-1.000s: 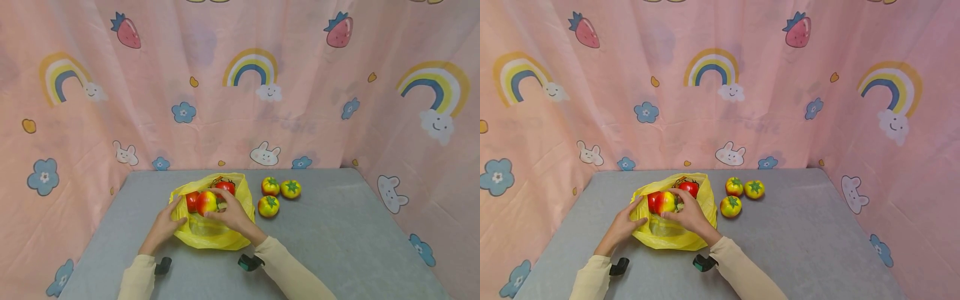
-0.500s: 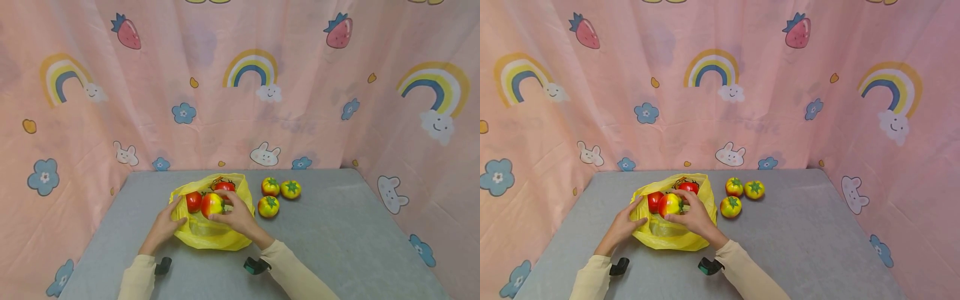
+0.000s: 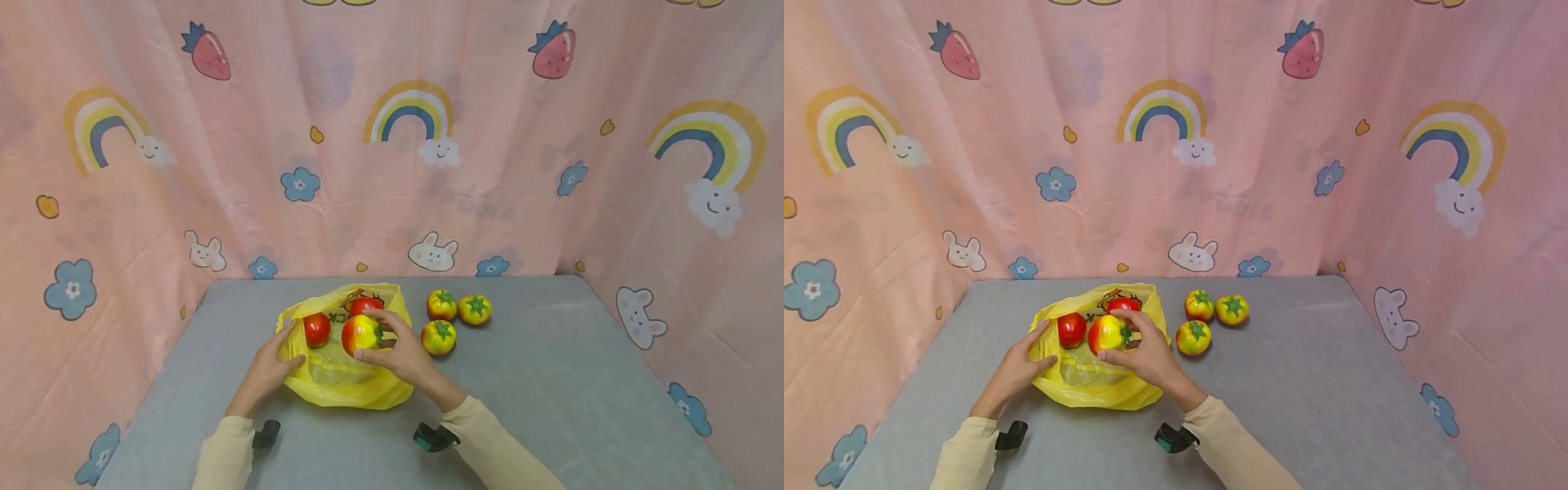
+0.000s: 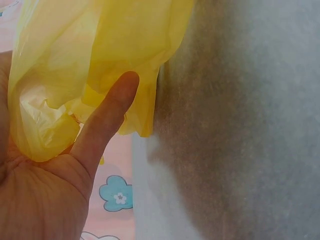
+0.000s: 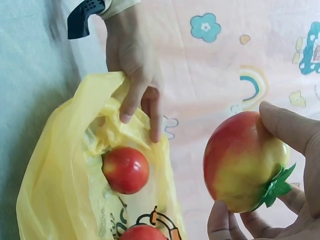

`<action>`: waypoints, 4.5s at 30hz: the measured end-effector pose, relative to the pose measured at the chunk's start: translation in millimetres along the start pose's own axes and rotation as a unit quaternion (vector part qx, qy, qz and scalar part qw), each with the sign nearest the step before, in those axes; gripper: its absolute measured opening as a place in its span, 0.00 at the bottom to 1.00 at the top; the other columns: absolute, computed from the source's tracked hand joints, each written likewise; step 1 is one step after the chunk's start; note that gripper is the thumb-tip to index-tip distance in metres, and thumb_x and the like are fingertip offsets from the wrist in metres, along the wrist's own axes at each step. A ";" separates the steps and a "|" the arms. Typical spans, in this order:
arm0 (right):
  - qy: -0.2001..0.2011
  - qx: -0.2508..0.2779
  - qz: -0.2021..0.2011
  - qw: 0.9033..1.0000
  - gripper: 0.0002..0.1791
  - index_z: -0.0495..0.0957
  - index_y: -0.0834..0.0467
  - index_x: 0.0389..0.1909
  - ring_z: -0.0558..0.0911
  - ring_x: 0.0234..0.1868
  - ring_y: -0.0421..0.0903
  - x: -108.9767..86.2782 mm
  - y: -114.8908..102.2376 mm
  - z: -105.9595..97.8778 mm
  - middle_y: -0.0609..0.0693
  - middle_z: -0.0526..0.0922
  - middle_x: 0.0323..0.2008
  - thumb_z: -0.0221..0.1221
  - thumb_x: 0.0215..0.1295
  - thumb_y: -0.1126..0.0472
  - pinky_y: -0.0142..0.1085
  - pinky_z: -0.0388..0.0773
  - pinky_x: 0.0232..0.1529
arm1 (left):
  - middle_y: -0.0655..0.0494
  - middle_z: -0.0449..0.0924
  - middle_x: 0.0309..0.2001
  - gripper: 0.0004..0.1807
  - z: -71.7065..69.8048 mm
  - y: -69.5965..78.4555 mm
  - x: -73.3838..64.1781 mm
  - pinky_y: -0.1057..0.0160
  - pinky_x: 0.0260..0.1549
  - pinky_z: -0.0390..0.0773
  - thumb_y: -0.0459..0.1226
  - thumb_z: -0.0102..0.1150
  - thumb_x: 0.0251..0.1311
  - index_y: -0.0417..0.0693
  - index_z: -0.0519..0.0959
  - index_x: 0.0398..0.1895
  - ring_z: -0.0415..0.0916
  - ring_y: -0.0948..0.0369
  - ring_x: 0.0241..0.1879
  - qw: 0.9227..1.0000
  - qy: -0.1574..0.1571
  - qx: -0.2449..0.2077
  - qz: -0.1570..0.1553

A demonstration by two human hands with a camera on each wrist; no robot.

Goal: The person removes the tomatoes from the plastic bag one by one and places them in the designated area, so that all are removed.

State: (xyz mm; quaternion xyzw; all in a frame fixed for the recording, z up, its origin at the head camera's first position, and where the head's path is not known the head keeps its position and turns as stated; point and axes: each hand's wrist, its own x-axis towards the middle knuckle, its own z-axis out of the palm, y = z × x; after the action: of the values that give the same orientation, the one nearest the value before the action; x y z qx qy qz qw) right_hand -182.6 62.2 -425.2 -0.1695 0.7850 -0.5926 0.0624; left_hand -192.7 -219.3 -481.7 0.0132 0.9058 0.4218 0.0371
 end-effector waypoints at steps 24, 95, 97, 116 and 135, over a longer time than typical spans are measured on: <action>0.062 -0.049 0.007 0.997 0.39 0.69 0.51 0.66 0.74 0.59 0.53 -14.2 8.2 -39.5 0.52 0.69 0.66 0.72 0.53 0.53 0.43 0.78 0.55 | 0.46 0.51 0.78 0.42 -0.1 -1.0 0.5 0.39 0.73 0.49 0.36 0.60 0.61 0.50 0.54 0.78 0.47 0.41 0.77 1.000 -0.004 -0.009 -0.013; 0.195 -0.092 0.076 0.974 0.42 0.64 0.57 0.70 0.69 0.63 0.54 -30.1 89.5 -102.5 0.58 0.63 0.67 0.71 0.55 0.55 0.50 0.74 0.61 | 0.45 0.50 0.78 0.42 0.9 0.6 -1.1 0.40 0.73 0.51 0.37 0.60 0.62 0.51 0.53 0.78 0.46 0.41 0.77 1.000 -0.007 -0.003 -0.023; 0.199 -0.096 0.081 0.972 0.42 0.64 0.57 0.70 0.68 0.63 0.54 -30.2 89.6 -104.8 0.60 0.63 0.67 0.70 0.56 0.55 0.49 0.73 0.61 | 0.45 0.50 0.78 0.42 0.8 0.9 -1.2 0.40 0.73 0.51 0.37 0.60 0.62 0.51 0.53 0.78 0.46 0.41 0.77 1.000 -0.008 -0.004 -0.024; 0.242 -0.117 0.094 0.959 0.42 0.66 0.60 0.68 0.67 0.59 0.55 -31.1 99.1 -118.2 0.64 0.61 0.68 0.71 0.53 0.59 0.42 0.70 0.53 | 0.45 0.50 0.78 0.42 -0.4 1.8 -1.4 0.38 0.72 0.52 0.37 0.59 0.62 0.50 0.53 0.78 0.46 0.40 0.76 1.000 -0.010 0.004 -0.021; 0.238 -0.122 0.140 0.953 0.45 0.60 0.61 0.72 0.63 0.69 0.62 -27.0 118.4 -122.4 0.66 0.58 0.70 0.70 0.54 0.60 0.56 0.56 0.73 | 0.45 0.51 0.78 0.42 0.7 0.3 -0.6 0.39 0.73 0.52 0.37 0.60 0.62 0.50 0.53 0.78 0.47 0.41 0.76 1.000 -0.011 0.001 -0.019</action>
State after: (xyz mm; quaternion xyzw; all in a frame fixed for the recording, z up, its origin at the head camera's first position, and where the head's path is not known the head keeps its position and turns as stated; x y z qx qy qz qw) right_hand -216.7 211.1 -505.1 0.0819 0.8590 -0.5012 -0.0652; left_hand -192.1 -218.6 -481.8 0.0005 0.9057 0.4202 0.0551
